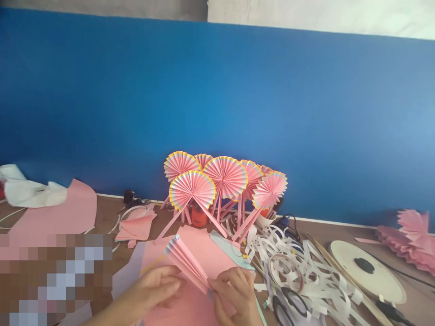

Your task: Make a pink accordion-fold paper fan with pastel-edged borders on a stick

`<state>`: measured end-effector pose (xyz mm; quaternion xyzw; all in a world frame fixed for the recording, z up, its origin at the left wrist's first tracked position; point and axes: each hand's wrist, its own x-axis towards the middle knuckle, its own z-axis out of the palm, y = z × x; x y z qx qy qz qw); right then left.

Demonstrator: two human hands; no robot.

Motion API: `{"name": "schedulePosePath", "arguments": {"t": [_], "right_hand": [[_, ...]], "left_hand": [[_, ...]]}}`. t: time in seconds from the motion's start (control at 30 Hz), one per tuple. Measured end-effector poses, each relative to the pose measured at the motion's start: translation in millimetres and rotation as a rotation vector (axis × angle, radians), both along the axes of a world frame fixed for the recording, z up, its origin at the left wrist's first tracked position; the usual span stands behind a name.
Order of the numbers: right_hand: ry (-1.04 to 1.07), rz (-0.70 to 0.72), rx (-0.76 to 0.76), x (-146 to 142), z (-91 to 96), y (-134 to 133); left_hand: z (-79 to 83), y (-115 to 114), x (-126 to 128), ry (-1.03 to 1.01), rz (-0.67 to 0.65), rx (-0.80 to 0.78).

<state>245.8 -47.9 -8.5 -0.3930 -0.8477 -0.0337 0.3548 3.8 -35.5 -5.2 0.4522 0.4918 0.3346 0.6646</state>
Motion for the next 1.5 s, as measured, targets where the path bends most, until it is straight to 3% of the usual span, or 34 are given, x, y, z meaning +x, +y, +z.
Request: {"name": "schedulePosePath", "arguments": {"t": [0.13, 0.2, 0.27, 0.33, 0.43, 0.5, 0.6, 0.73, 0.93, 1.03, 1.2, 1.37, 1.5], "right_hand": [[-0.079, 0.062, 0.137, -9.0, 3.3, -8.1], [-0.106, 0.06, 0.081, -7.3, 1.1, -10.1], [-0.092, -0.02, 0.013, -1.1, -4.4, -8.7], [-0.083, -0.187, 0.02, 6.7, -11.2, -4.8], [-0.115, -0.405, 0.128, 12.0, -13.6, -1.2], [-0.115, -0.436, 0.189, 6.8, -5.8, -4.1], [-0.14, -0.315, 0.273, -11.9, 12.0, -12.5], [-0.201, -0.21, 0.257, -34.1, 13.9, -12.4], [-0.205, -0.182, -0.07, -27.1, -25.5, 1.0], [-0.164, -0.17, -0.244, -18.0, -30.7, -1.5], [-0.131, -0.111, -0.491, -12.6, -17.7, -5.0], [-0.058, -0.172, -0.651, -14.1, -9.8, -0.2], [0.047, -0.172, -0.698, -14.5, -7.4, 2.6]], "left_hand": [[6.0, -15.8, 38.2, -0.22, 0.073, -0.097], [8.4, -12.4, 42.8, -0.217, 0.125, -0.072], [9.3, -4.1, 35.8, -0.123, 0.149, 0.062], [10.4, 5.3, 21.3, 0.105, 0.167, 0.305], [14.4, 14.7, 1.0, 0.641, 0.195, 0.835], [17.3, 15.8, -3.0, 0.965, 0.164, 1.158], [17.3, 11.8, 7.6, 1.305, -0.008, 1.351], [5.9, 5.8, 29.3, 1.452, -0.262, 1.39], [-18.3, 3.7, 28.2, 1.43, -0.441, 1.281], [-26.0, 2.3, 17.5, 1.36, -0.434, 1.197], [-30.7, 2.9, 4.4, 1.103, -0.393, 1.056], [-23.9, 10.2, -0.5, 0.92, -0.344, 0.914], [-18.9, 17.3, -3.4, 0.759, -0.222, 0.806]]}}
